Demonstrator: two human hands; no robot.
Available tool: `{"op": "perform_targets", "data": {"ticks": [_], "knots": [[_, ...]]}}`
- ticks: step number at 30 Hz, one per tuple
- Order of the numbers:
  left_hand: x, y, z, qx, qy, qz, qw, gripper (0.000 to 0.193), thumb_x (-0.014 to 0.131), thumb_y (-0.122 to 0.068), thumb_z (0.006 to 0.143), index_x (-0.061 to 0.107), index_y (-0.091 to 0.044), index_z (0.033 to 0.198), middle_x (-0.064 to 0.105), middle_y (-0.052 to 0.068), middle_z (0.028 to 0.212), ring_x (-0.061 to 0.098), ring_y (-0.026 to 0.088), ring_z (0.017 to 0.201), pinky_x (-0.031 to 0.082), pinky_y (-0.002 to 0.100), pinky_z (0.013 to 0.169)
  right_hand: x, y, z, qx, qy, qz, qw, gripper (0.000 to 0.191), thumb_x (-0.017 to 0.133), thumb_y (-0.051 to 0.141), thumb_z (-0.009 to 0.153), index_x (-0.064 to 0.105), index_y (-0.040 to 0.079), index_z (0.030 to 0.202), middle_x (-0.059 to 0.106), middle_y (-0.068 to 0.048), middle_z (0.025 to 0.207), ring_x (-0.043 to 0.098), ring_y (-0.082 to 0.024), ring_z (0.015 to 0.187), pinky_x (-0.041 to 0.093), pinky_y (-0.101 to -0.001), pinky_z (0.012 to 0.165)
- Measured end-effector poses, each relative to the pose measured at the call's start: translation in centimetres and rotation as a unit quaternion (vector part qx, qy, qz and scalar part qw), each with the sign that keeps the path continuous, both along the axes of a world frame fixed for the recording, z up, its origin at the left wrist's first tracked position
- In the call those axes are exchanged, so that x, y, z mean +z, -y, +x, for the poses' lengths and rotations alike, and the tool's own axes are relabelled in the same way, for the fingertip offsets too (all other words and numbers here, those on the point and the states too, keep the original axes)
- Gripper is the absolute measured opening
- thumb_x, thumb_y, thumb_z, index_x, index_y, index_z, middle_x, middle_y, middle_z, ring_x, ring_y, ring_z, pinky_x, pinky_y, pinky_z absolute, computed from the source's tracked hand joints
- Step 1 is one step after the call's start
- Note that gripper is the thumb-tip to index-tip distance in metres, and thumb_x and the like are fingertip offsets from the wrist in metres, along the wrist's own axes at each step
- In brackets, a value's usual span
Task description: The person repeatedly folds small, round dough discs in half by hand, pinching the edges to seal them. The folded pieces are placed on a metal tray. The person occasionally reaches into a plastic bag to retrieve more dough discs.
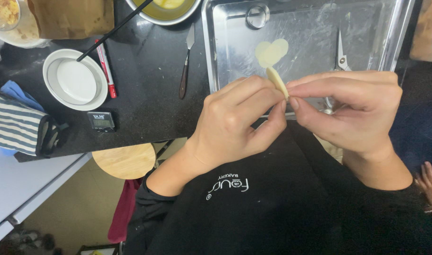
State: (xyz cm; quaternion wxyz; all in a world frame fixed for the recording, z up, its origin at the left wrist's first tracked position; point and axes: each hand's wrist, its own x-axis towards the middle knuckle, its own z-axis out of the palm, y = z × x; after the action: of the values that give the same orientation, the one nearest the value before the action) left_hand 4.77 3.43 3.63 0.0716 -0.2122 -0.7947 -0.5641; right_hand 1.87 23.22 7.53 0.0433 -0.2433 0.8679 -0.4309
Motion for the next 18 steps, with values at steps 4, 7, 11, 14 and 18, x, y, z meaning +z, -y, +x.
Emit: {"op": "perform_targets", "data": {"ticks": [4, 7, 11, 14, 18], "knots": [[-0.14, -0.03, -0.19, 0.004, 0.009, 0.006, 1.0, 0.01, 0.074, -0.006, 0.093, 0.067, -0.006, 0.1, 0.067, 0.004, 0.094, 0.069, 0.019, 0.078, 0.056, 0.027, 0.068, -0.05, 0.22, -0.04, 0.011, -0.03, 0.007, 0.999, 0.014, 0.077, -0.009, 0.08, 0.073, -0.008, 0.093, 0.074, -0.019, 0.089, 0.073, -0.021, 0.075, 0.056, -0.0265, 0.065], [-0.26, 0.07, -0.36, 0.004, 0.005, -0.002, 1.0, 0.01, 0.075, -0.006, 0.092, 0.068, -0.005, 0.099, 0.066, 0.004, 0.093, 0.069, 0.019, 0.076, 0.055, 0.028, 0.067, -0.14, 0.28, 0.03, 0.012, -0.035, 0.007, 0.999, 0.016, 0.078, -0.008, 0.078, 0.073, -0.009, 0.093, 0.074, -0.019, 0.088, 0.074, -0.022, 0.076, 0.056, -0.0267, 0.065], [-0.42, 0.24, -0.44, -0.006, -0.009, -0.005, 1.0, 0.011, 0.076, -0.006, 0.093, 0.067, -0.006, 0.1, 0.066, 0.004, 0.091, 0.068, 0.019, 0.08, 0.056, 0.027, 0.071, -0.35, 0.19, 0.13, -0.026, 0.046, -0.064, 0.997, 0.02, 0.077, -0.005, 0.081, 0.071, -0.006, 0.1, 0.073, -0.017, 0.093, 0.072, -0.019, 0.079, 0.055, -0.0237, 0.069], [-0.64, 0.16, -0.45, -0.006, -0.014, -0.008, 1.0, 0.012, 0.077, -0.006, 0.092, 0.068, -0.006, 0.1, 0.065, 0.004, 0.091, 0.068, 0.019, 0.08, 0.056, 0.028, 0.072, -0.54, 0.2, 0.2, -0.014, 0.016, -0.049, 0.999, 0.017, 0.076, -0.007, 0.082, 0.072, -0.007, 0.098, 0.073, -0.019, 0.092, 0.073, -0.019, 0.078, 0.056, -0.0242, 0.068], [-0.99, -0.06, -0.53, 0.008, -0.007, 0.003, 1.0, 0.013, 0.078, -0.007, 0.088, 0.068, -0.006, 0.097, 0.067, 0.005, 0.095, 0.068, 0.02, 0.078, 0.055, 0.029, 0.07, -0.87, 0.35, 0.26, -0.017, -0.003, -0.039, 0.999, 0.014, 0.075, -0.009, 0.082, 0.072, -0.008, 0.096, 0.074, -0.02, 0.093, 0.073, -0.02, 0.08, 0.057, -0.0254, 0.069]]}}
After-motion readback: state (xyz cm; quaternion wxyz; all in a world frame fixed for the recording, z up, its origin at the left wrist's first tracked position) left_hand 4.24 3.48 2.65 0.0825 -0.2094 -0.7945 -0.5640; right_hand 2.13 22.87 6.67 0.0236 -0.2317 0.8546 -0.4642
